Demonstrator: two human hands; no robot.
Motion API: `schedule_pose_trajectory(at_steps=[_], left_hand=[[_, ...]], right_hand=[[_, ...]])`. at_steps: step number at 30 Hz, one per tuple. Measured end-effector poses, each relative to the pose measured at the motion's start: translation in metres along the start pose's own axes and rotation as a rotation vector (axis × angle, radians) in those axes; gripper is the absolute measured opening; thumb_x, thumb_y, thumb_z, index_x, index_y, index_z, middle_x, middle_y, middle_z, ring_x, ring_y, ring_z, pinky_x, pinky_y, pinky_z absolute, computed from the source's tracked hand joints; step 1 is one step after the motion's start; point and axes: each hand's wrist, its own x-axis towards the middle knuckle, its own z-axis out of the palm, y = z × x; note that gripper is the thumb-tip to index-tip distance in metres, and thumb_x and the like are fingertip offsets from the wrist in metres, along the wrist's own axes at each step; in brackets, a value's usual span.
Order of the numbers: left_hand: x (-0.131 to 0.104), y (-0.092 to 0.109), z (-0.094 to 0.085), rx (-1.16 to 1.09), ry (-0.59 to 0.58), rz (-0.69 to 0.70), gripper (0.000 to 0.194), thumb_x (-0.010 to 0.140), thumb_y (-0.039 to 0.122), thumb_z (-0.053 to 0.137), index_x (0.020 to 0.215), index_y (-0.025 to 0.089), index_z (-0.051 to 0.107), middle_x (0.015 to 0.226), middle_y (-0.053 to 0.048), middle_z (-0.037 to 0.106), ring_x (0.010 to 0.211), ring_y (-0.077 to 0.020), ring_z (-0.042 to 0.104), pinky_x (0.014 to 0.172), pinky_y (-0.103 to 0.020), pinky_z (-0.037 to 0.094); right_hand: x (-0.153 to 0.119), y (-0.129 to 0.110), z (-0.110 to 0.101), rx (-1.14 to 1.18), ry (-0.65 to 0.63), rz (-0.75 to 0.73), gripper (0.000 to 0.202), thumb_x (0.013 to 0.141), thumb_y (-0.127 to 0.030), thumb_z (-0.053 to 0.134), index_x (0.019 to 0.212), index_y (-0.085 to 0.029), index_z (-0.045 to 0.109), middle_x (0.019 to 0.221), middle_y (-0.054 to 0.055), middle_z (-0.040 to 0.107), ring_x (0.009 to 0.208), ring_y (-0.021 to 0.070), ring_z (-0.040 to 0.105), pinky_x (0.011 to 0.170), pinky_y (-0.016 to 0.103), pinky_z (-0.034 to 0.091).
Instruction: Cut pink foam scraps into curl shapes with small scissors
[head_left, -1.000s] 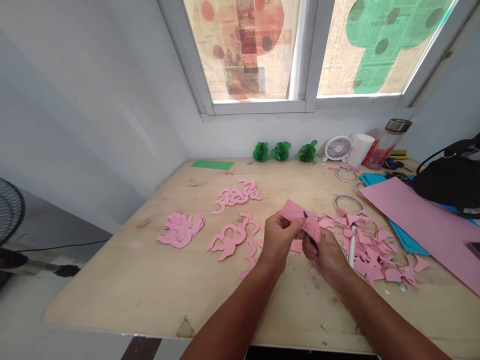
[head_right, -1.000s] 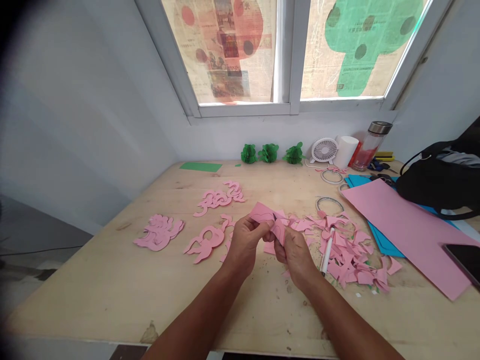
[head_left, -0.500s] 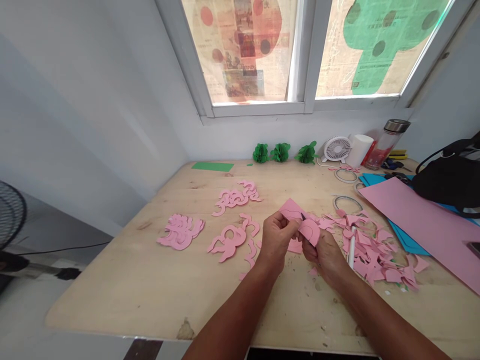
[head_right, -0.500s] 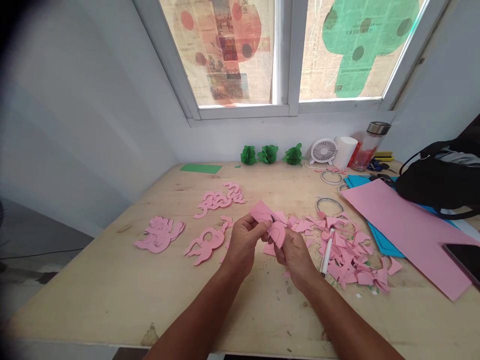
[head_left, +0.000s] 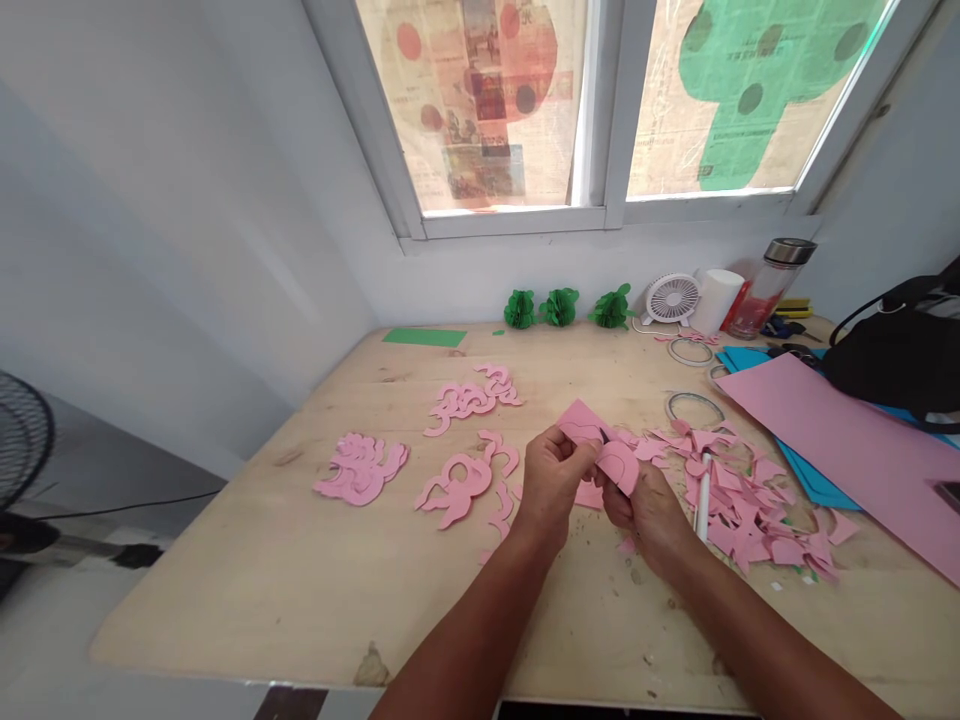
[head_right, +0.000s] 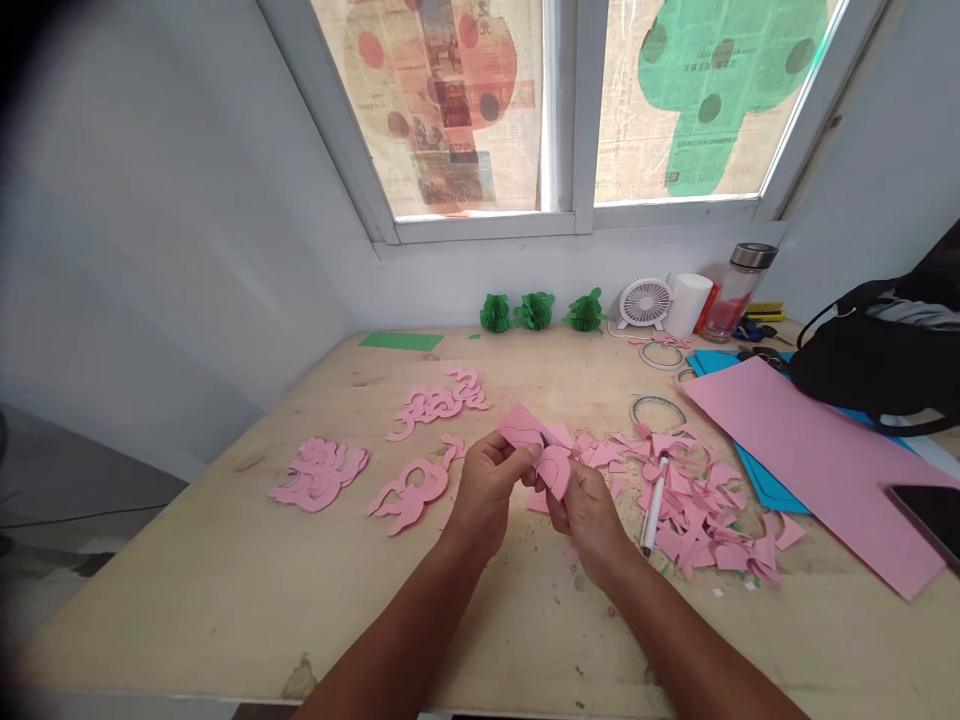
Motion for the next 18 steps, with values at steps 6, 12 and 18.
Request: schedule_pose_trajectory(at_steps=[6, 12, 18], left_hand=[[-0.001, 0.0022, 0.0009, -0.008, -0.003, 0.01, 0.013, 0.064, 0.024, 0.064, 0.065, 0.013, 0.058, 0.053, 0.001, 0.051, 0.049, -0.0092, 0.045, 0.05, -0.023, 0.04], [-0.0016, 0.0029, 0.0007, -0.014, 0.011, 0.008, 0.017, 0.064, 0.029, 0.065, 0.065, 0.013, 0.058, 0.055, 0.0, 0.052, 0.05, -0.0094, 0.045, 0.048, -0.023, 0.039], [-0.0006, 0.0003, -0.0009, 0.015, 0.048, 0.053, 0.017, 0.066, 0.028, 0.064, 0.061, 0.013, 0.055, 0.057, 0.001, 0.05, 0.053, -0.0074, 0.041, 0.05, -0.019, 0.035]], right_hand=[[0.0017, 0.0047, -0.0032, 0.002, 0.006, -0.018, 0.034, 0.081, -0.043, 0.048, 0.059, -0.018, 0.046, 0.038, -0.009, 0.027, 0.037, 0.0053, 0.015, 0.039, 0.021, 0.011], [0.0024, 0.0056, -0.0037, -0.031, 0.019, 0.013, 0.033, 0.078, -0.046, 0.049, 0.061, -0.018, 0.047, 0.04, -0.009, 0.027, 0.038, 0.0049, 0.015, 0.038, 0.021, 0.01], [0.0013, 0.0052, -0.0023, -0.046, -0.001, 0.028, 0.037, 0.079, -0.05, 0.049, 0.06, -0.019, 0.044, 0.041, -0.01, 0.022, 0.039, 0.0052, 0.012, 0.039, 0.022, 0.009]])
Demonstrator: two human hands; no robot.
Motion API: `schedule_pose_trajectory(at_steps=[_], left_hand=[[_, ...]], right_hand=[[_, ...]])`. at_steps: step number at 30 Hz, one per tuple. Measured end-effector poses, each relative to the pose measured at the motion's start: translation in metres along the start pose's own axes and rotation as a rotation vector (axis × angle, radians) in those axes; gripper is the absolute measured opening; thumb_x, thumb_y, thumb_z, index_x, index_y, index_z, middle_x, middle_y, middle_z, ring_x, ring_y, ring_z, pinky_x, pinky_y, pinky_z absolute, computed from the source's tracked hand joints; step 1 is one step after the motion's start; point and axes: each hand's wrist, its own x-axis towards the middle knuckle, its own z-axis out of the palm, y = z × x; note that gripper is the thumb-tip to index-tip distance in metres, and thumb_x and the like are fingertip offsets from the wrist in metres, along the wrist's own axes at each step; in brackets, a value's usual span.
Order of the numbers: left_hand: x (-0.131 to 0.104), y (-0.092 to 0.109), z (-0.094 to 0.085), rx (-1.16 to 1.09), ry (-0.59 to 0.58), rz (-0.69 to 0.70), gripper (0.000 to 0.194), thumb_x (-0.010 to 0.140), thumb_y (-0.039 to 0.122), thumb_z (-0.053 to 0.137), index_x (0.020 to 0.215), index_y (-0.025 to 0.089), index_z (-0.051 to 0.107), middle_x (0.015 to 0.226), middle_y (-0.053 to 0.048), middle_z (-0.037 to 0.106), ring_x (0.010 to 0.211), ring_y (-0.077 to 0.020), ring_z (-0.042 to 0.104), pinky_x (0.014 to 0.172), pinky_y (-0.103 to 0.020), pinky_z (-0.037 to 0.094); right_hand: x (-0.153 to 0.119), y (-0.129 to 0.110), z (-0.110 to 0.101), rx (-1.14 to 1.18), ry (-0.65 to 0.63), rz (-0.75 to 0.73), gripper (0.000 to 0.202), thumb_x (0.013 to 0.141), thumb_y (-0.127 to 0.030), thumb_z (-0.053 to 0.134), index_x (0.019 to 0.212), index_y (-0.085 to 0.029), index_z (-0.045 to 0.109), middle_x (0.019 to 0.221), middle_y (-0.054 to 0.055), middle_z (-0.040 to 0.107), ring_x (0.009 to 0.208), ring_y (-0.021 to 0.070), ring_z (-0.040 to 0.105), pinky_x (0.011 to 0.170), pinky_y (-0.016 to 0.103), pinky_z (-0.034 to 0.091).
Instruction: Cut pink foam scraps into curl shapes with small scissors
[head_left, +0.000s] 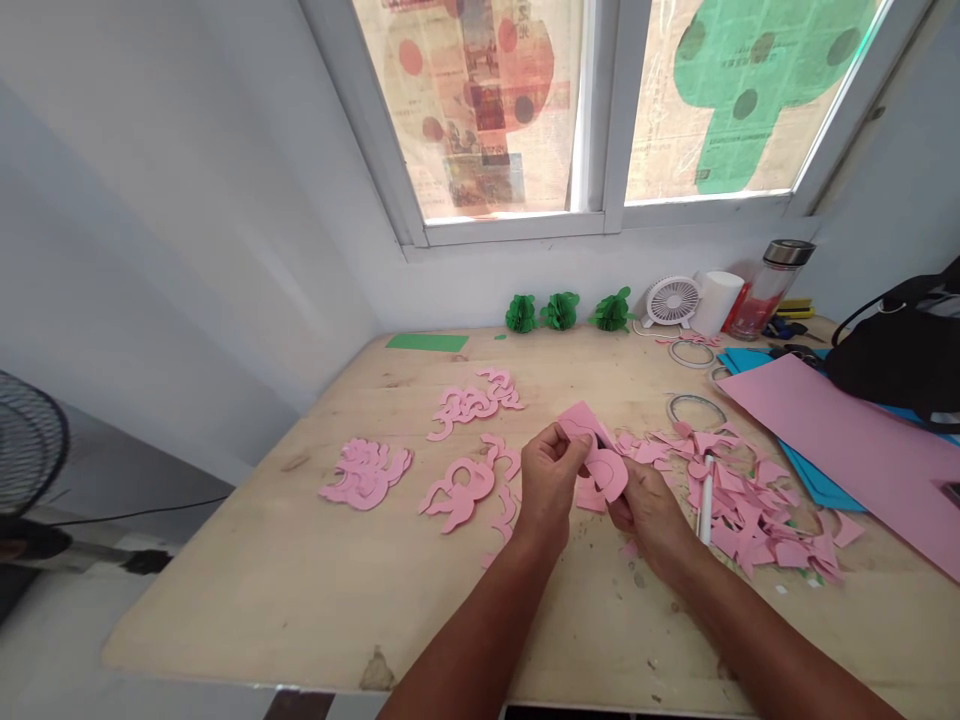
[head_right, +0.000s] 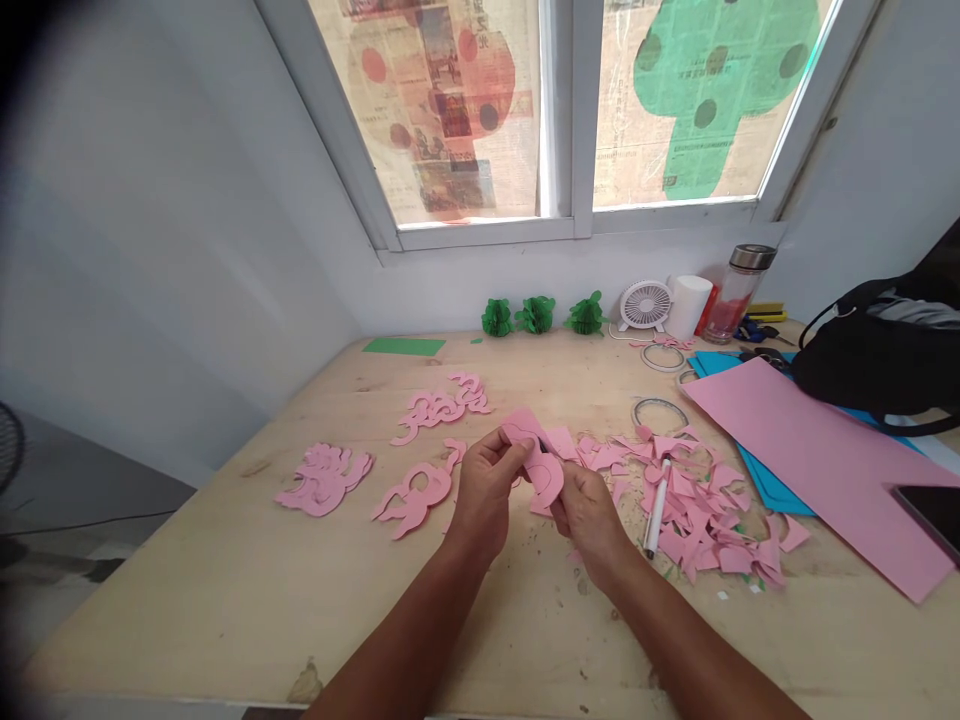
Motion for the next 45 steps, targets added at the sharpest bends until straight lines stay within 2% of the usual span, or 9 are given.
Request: schedule_pose_trajectory(at_steps=[6, 15, 21, 27, 31, 39, 45], left_hand=[[-0.0004, -0.0015, 0.0005, -0.021, 0.0, -0.02, 0.019, 0.066, 0.03, 0.065, 0.062, 0.013, 0.056, 0.057, 0.001, 0.05, 0.052, -0.0074, 0.041, 0.05, -0.019, 0.034], [0.0009, -0.002, -0.0006, 0.012, -0.049, -0.034, 0.02, 0.066, 0.031, 0.065, 0.063, 0.013, 0.057, 0.056, 0.002, 0.051, 0.051, -0.0072, 0.041, 0.05, -0.02, 0.033], [0.0008, -0.0034, -0.0014, 0.002, -0.063, -0.038, 0.017, 0.067, 0.028, 0.064, 0.065, 0.013, 0.057, 0.058, 0.001, 0.051, 0.052, -0.0071, 0.041, 0.051, -0.02, 0.034], [0.001, -0.0012, -0.0005, -0.046, -0.003, -0.05, 0.02, 0.065, 0.026, 0.066, 0.058, 0.014, 0.051, 0.054, 0.004, 0.046, 0.05, -0.0057, 0.038, 0.05, -0.019, 0.032], [0.0015, 0.0002, 0.0002, -0.064, 0.029, -0.062, 0.02, 0.062, 0.027, 0.067, 0.059, 0.014, 0.053, 0.056, 0.003, 0.049, 0.051, -0.0059, 0.041, 0.052, -0.019, 0.035], [0.0029, -0.002, -0.0005, -0.067, 0.004, -0.089, 0.023, 0.061, 0.028, 0.069, 0.059, 0.014, 0.051, 0.054, 0.003, 0.048, 0.049, -0.0058, 0.04, 0.048, -0.018, 0.032], [0.0044, -0.0044, -0.0019, -0.056, -0.007, -0.086, 0.026, 0.06, 0.029, 0.069, 0.057, 0.014, 0.047, 0.054, 0.004, 0.047, 0.049, -0.0054, 0.039, 0.048, -0.018, 0.031]], right_hand=[[-0.001, -0.0029, 0.0022, -0.001, 0.016, 0.032, 0.037, 0.078, -0.053, 0.048, 0.067, -0.018, 0.049, 0.04, -0.01, 0.023, 0.038, 0.0057, 0.012, 0.039, 0.022, 0.009], [-0.0013, -0.0038, 0.0016, 0.046, 0.0, 0.025, 0.043, 0.078, -0.053, 0.048, 0.055, -0.02, 0.034, 0.042, -0.009, 0.022, 0.039, 0.0055, 0.01, 0.04, 0.022, 0.007], [-0.0006, -0.0059, 0.0017, 0.042, -0.011, 0.025, 0.043, 0.079, -0.054, 0.048, 0.057, -0.019, 0.037, 0.043, -0.009, 0.022, 0.04, 0.0053, 0.01, 0.04, 0.022, 0.007], [0.0001, -0.0031, 0.001, 0.033, 0.0, 0.031, 0.042, 0.079, -0.052, 0.049, 0.057, -0.019, 0.037, 0.041, -0.009, 0.024, 0.039, 0.0051, 0.012, 0.039, 0.021, 0.009], [0.0, -0.0024, 0.0013, 0.018, 0.007, 0.04, 0.041, 0.079, -0.051, 0.05, 0.056, -0.019, 0.036, 0.04, -0.009, 0.026, 0.037, 0.0047, 0.014, 0.037, 0.02, 0.01], [-0.0017, -0.0038, 0.0028, 0.031, 0.044, 0.064, 0.044, 0.078, -0.054, 0.05, 0.056, -0.019, 0.036, 0.04, -0.009, 0.026, 0.036, 0.0037, 0.016, 0.036, 0.019, 0.01], [0.0006, -0.003, 0.0011, 0.064, 0.017, 0.052, 0.045, 0.079, -0.053, 0.051, 0.054, -0.018, 0.036, 0.041, -0.009, 0.027, 0.036, 0.0032, 0.016, 0.037, 0.02, 0.01]])
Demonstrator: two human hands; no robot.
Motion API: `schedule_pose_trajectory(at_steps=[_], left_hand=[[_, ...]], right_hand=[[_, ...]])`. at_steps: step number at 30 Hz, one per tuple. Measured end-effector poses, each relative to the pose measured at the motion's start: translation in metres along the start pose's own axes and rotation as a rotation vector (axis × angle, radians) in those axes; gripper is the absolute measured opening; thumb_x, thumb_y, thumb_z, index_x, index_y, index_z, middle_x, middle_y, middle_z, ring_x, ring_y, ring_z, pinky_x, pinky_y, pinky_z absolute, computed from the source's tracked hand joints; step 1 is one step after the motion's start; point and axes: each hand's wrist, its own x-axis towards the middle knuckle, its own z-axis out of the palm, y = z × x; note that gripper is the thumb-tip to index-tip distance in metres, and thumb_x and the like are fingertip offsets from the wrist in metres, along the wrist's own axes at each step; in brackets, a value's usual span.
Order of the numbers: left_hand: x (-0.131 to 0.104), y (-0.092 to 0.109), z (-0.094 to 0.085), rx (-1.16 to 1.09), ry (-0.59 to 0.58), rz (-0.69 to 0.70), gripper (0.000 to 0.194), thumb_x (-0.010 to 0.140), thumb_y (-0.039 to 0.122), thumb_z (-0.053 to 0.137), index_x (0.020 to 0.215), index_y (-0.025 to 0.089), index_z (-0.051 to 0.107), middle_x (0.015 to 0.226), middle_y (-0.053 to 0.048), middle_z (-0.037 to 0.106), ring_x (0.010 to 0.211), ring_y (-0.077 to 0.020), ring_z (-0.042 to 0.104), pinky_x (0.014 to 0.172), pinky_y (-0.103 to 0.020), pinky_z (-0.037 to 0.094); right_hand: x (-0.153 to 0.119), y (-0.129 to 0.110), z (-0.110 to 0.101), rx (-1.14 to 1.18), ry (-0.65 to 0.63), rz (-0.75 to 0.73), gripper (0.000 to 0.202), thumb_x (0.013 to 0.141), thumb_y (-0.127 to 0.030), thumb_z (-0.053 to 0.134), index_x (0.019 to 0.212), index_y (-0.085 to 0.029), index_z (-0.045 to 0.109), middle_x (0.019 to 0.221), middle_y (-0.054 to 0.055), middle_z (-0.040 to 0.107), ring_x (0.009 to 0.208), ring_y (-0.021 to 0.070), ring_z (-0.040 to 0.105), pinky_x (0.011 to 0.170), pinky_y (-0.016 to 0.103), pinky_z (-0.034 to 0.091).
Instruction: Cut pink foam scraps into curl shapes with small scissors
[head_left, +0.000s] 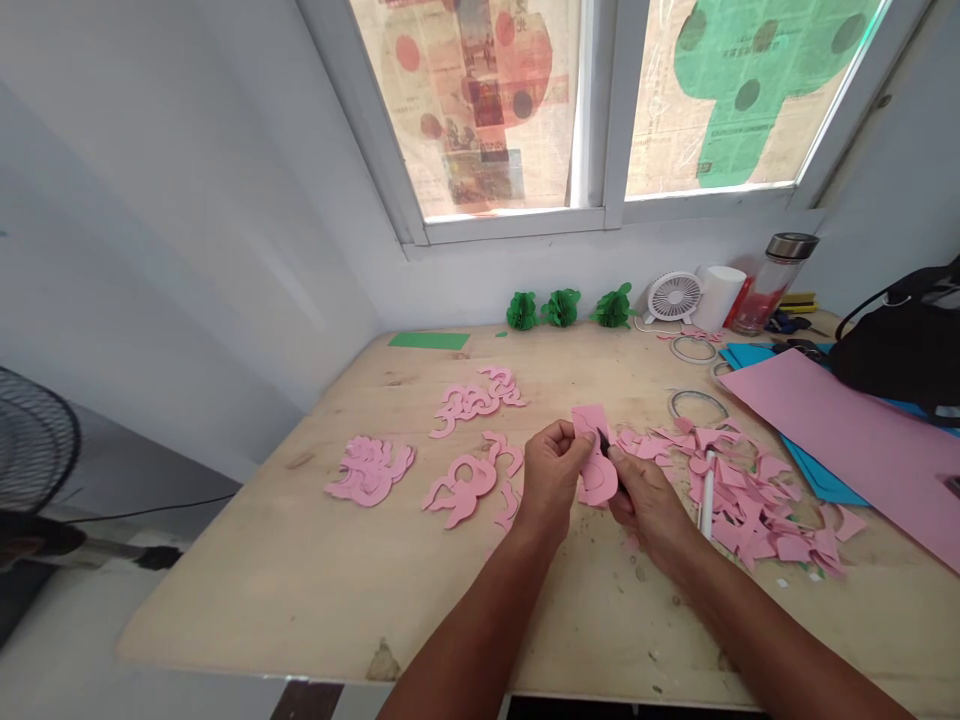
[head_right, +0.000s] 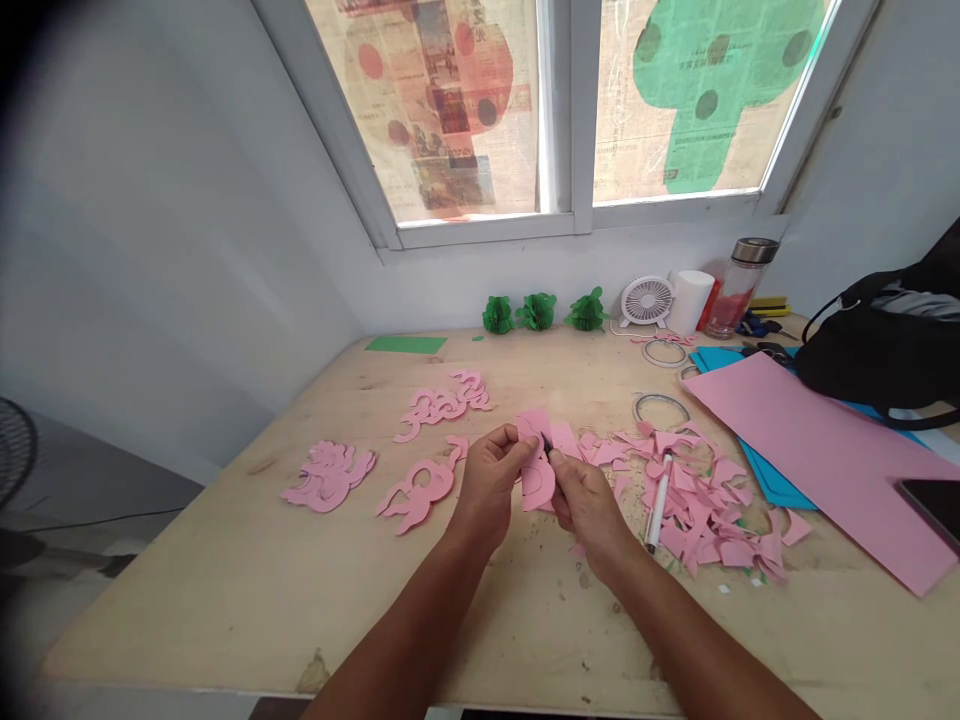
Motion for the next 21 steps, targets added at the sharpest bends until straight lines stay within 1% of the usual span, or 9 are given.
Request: schedule_pose_trajectory(at_steps=[5, 9, 14, 21], left_hand=[[-0.0004, -0.0005, -0.0012, 0.006, -0.009, 0.002, 0.024, 0.062, 0.027, 0.067, 0.059, 0.014, 0.048, 0.055, 0.004, 0.047, 0.049, -0.0054, 0.039, 0.049, -0.018, 0.032], [-0.0006, 0.0007, -0.0008, 0.014, -0.011, 0.008, 0.022, 0.064, 0.026, 0.066, 0.059, 0.014, 0.049, 0.055, 0.004, 0.047, 0.05, -0.0057, 0.039, 0.049, -0.018, 0.032], [-0.0009, 0.0014, 0.0003, 0.007, -0.009, 0.007, 0.022, 0.063, 0.026, 0.066, 0.059, 0.014, 0.049, 0.055, 0.004, 0.048, 0.05, -0.0058, 0.039, 0.049, -0.018, 0.032], [-0.0027, 0.0013, 0.0011, 0.0, -0.011, 0.018, 0.022, 0.063, 0.027, 0.067, 0.06, 0.014, 0.049, 0.056, 0.004, 0.047, 0.05, -0.0056, 0.039, 0.049, -0.018, 0.032]], right_hand=[[-0.0002, 0.0009, 0.0004, 0.003, 0.002, -0.001, 0.044, 0.079, -0.052, 0.051, 0.055, -0.018, 0.037, 0.04, -0.009, 0.027, 0.036, 0.0032, 0.017, 0.036, 0.019, 0.011], [-0.0025, -0.0004, 0.0019, -0.004, 0.02, 0.028, 0.044, 0.078, -0.054, 0.051, 0.056, -0.019, 0.036, 0.04, -0.009, 0.027, 0.035, 0.0036, 0.019, 0.034, 0.018, 0.013], [-0.0036, -0.0018, 0.0024, -0.008, 0.022, 0.026, 0.044, 0.078, -0.054, 0.051, 0.056, -0.019, 0.037, 0.041, -0.008, 0.028, 0.034, 0.0039, 0.021, 0.032, 0.017, 0.015], [-0.0035, -0.0017, 0.0032, -0.012, 0.022, 0.011, 0.044, 0.079, -0.054, 0.05, 0.055, -0.019, 0.038, 0.039, -0.009, 0.027, 0.033, 0.0037, 0.019, 0.032, 0.017, 0.015]])
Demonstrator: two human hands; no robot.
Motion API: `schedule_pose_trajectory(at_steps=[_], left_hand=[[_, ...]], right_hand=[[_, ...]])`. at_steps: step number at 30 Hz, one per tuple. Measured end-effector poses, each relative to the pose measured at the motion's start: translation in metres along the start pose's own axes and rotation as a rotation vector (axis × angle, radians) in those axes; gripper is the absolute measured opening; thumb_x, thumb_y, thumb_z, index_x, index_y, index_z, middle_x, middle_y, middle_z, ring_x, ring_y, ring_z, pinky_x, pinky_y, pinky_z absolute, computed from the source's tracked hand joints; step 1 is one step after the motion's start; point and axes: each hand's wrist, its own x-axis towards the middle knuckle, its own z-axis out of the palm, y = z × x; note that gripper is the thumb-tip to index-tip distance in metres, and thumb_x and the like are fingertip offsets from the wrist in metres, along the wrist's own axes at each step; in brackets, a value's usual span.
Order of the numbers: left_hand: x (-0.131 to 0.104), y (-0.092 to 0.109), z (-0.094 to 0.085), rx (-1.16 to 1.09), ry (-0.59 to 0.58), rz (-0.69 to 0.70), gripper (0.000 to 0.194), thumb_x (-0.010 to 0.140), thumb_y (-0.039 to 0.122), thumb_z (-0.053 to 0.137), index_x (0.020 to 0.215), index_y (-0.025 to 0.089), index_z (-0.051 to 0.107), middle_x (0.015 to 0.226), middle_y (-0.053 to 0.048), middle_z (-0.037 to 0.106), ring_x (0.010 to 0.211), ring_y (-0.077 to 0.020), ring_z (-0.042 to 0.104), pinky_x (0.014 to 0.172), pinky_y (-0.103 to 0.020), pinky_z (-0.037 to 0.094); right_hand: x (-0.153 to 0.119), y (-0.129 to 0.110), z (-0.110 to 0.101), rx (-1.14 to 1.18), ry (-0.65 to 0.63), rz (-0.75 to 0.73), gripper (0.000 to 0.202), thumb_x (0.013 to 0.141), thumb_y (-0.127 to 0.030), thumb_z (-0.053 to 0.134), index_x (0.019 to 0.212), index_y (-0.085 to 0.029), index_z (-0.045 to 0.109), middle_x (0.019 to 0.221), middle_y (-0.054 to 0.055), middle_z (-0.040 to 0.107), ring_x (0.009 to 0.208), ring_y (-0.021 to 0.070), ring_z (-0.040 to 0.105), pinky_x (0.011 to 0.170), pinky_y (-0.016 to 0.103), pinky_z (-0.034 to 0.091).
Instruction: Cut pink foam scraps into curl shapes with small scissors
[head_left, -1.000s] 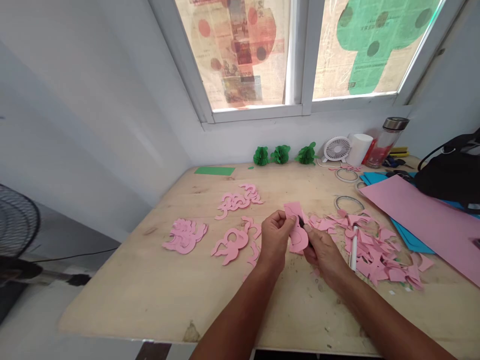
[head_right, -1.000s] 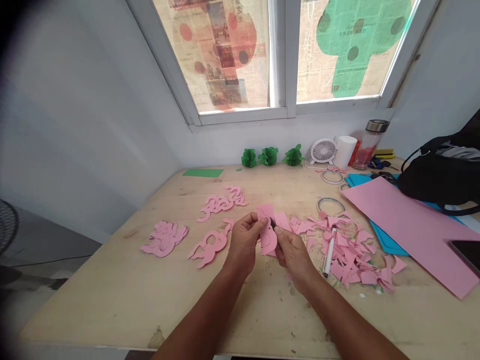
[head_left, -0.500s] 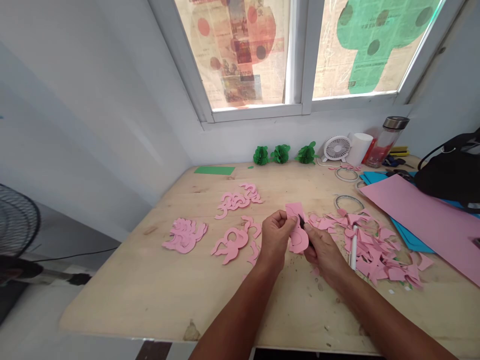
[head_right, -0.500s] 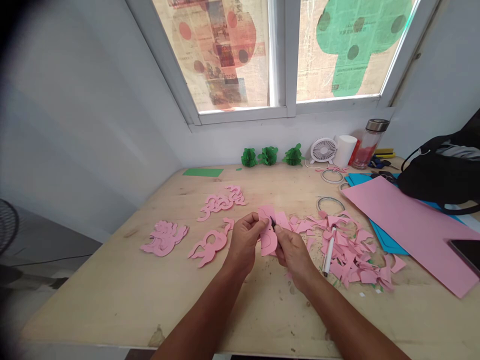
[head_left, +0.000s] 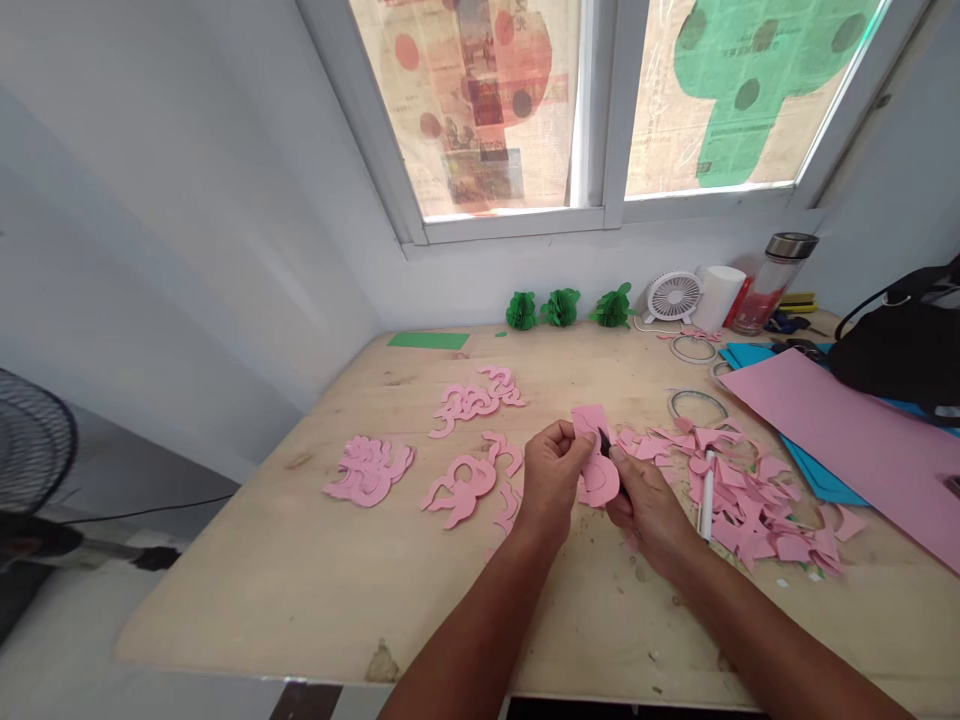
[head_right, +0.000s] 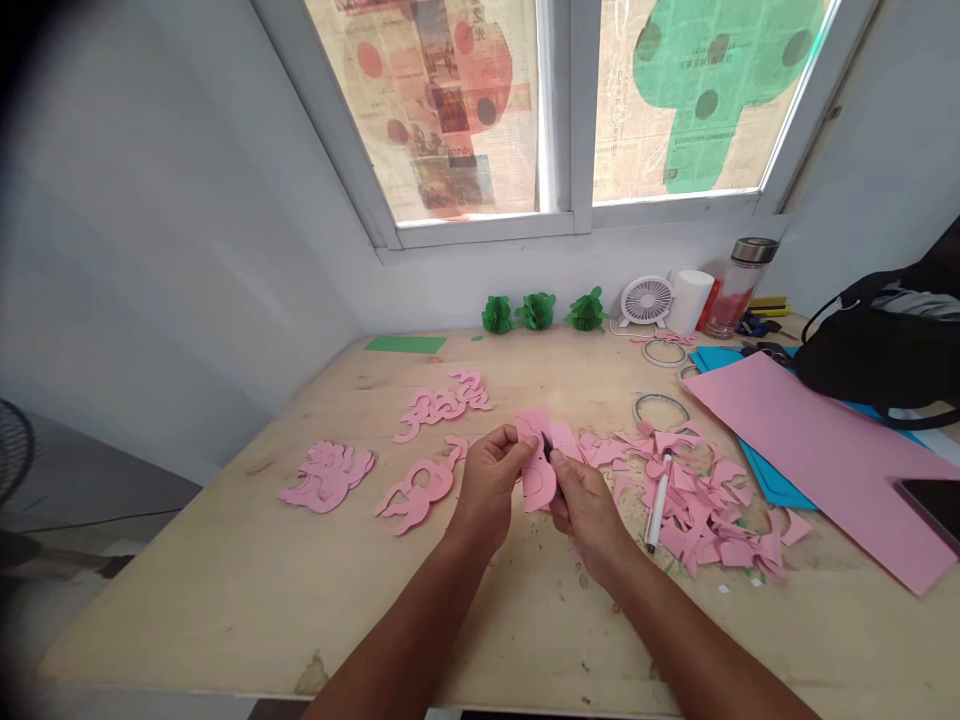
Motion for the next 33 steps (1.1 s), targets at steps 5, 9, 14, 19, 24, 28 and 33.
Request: schedule_pose_trajectory(at_steps=[5, 9, 14, 19, 24, 28, 33], left_hand=[[0.0, 0.001, 0.0, -0.004, 0.002, -0.002, 0.021, 0.063, 0.027, 0.067, 0.059, 0.014, 0.05, 0.055, 0.004, 0.048, 0.05, -0.0056, 0.039, 0.049, -0.018, 0.032], [0.001, -0.001, -0.001, -0.011, 0.011, -0.002, 0.022, 0.062, 0.027, 0.068, 0.058, 0.014, 0.049, 0.054, 0.004, 0.047, 0.049, -0.0055, 0.039, 0.049, -0.018, 0.032], [0.003, -0.003, -0.003, 0.009, 0.021, 0.003, 0.023, 0.062, 0.029, 0.068, 0.059, 0.014, 0.051, 0.054, 0.003, 0.05, 0.05, -0.0064, 0.043, 0.05, -0.018, 0.034], [0.003, 0.002, -0.003, 0.016, 0.016, -0.004, 0.019, 0.064, 0.027, 0.066, 0.06, 0.014, 0.053, 0.053, 0.001, 0.055, 0.048, -0.0086, 0.049, 0.051, -0.021, 0.038], [0.002, 0.008, -0.001, 0.021, -0.025, 0.007, 0.019, 0.066, 0.027, 0.064, 0.056, 0.014, 0.052, 0.051, 0.0, 0.057, 0.044, -0.0092, 0.05, 0.049, -0.022, 0.039], [0.001, 0.01, 0.0, 0.023, -0.031, 0.007, 0.019, 0.066, 0.026, 0.063, 0.056, 0.014, 0.052, 0.05, 0.0, 0.057, 0.043, -0.0094, 0.05, 0.049, -0.022, 0.039], [0.002, 0.008, 0.0, 0.012, -0.075, -0.01, 0.02, 0.066, 0.028, 0.063, 0.058, 0.015, 0.05, 0.047, 0.001, 0.056, 0.038, -0.01, 0.049, 0.048, -0.025, 0.04]], right_hand=[[0.0, -0.002, 0.0, -0.004, -0.002, 0.0, 0.044, 0.077, -0.054, 0.051, 0.055, -0.019, 0.037, 0.04, -0.009, 0.027, 0.034, 0.0035, 0.018, 0.034, 0.018, 0.013], [0.0, -0.001, -0.001, 0.002, -0.02, 0.001, 0.044, 0.078, -0.053, 0.051, 0.055, -0.019, 0.037, 0.041, -0.009, 0.027, 0.036, 0.0035, 0.017, 0.036, 0.02, 0.011], [0.002, 0.001, -0.003, -0.016, -0.028, -0.033, 0.048, 0.079, -0.054, 0.05, 0.05, -0.018, 0.035, 0.04, -0.008, 0.027, 0.036, 0.0039, 0.017, 0.037, 0.021, 0.011], [0.004, 0.004, -0.005, -0.018, -0.05, -0.028, 0.043, 0.08, -0.053, 0.049, 0.056, -0.018, 0.043, 0.04, -0.008, 0.028, 0.036, 0.0048, 0.017, 0.037, 0.021, 0.011], [0.003, 0.005, -0.006, -0.028, -0.073, -0.006, 0.039, 0.081, -0.052, 0.048, 0.067, -0.016, 0.052, 0.04, -0.009, 0.028, 0.036, 0.0048, 0.016, 0.038, 0.02, 0.01], [0.003, 0.005, -0.006, -0.028, -0.073, -0.005, 0.039, 0.081, -0.051, 0.048, 0.068, -0.015, 0.052, 0.04, -0.009, 0.028, 0.036, 0.0047, 0.016, 0.038, 0.02, 0.01], [0.004, 0.006, -0.006, -0.015, -0.063, -0.024, 0.038, 0.08, -0.052, 0.049, 0.068, -0.016, 0.052, 0.041, -0.009, 0.029, 0.036, 0.0051, 0.017, 0.037, 0.02, 0.011]])
